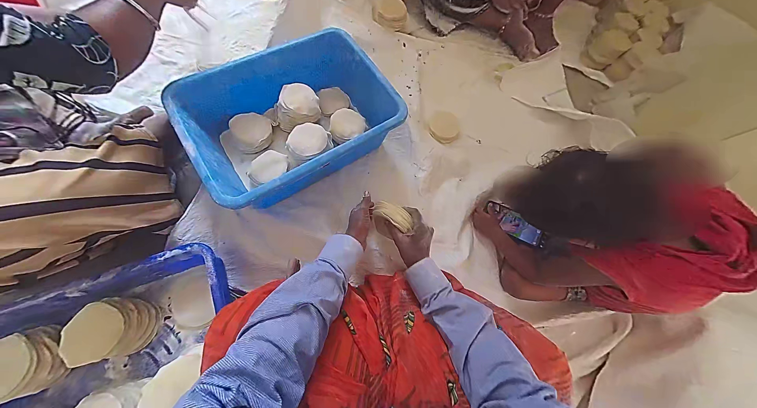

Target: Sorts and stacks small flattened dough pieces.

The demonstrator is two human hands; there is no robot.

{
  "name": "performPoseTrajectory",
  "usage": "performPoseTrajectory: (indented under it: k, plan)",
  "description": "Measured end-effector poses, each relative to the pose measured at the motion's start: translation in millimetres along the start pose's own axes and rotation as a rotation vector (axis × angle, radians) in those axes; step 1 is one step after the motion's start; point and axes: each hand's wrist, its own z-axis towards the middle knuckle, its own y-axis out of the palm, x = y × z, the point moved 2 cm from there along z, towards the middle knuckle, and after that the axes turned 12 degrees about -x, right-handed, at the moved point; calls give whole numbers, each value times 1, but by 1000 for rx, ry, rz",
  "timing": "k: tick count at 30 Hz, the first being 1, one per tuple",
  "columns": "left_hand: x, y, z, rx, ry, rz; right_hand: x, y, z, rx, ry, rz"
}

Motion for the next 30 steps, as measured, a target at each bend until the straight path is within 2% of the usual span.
performPoseTrajectory:
  k: [1, 4, 8, 11, 15, 18, 22, 25, 26, 29, 30]
  plan:
    - [-3, 0, 0, -17, -3, -19, -1, 2, -3, 19, -13, 15]
    - [-4, 5, 1, -41, 10, -53, 1, 9, 0, -114, 55, 1]
    - [0, 0, 1, -29, 30, -80, 4, 13, -5, 31, -45, 48]
    - [-2, 3, 4, -41, 54, -106, 1, 11, 0, -159, 117, -17]
    - [-3, -2, -1, -11, 59, -46, 0, 10, -7, -32, 50, 53]
    - [-2, 3, 1, -35, 66, -51, -1, 10, 0, -162, 131, -10]
    - [-3, -2, -3, -7, 78, -50, 0, 11, -8, -43, -19, 86]
    - [-1, 3, -2, -15, 65, -58, -1, 13, -2, -181, 88, -16]
    - [0, 5, -2, -8, 74, -61, 1, 14, 1, -184, 73, -40]
    - [0, -2, -4, 2, 100, -71, 1, 13, -6, -36, -48, 49]
    - [-2, -2, -5, 2, 97, -67, 0, 12, -8, -31, -26, 57]
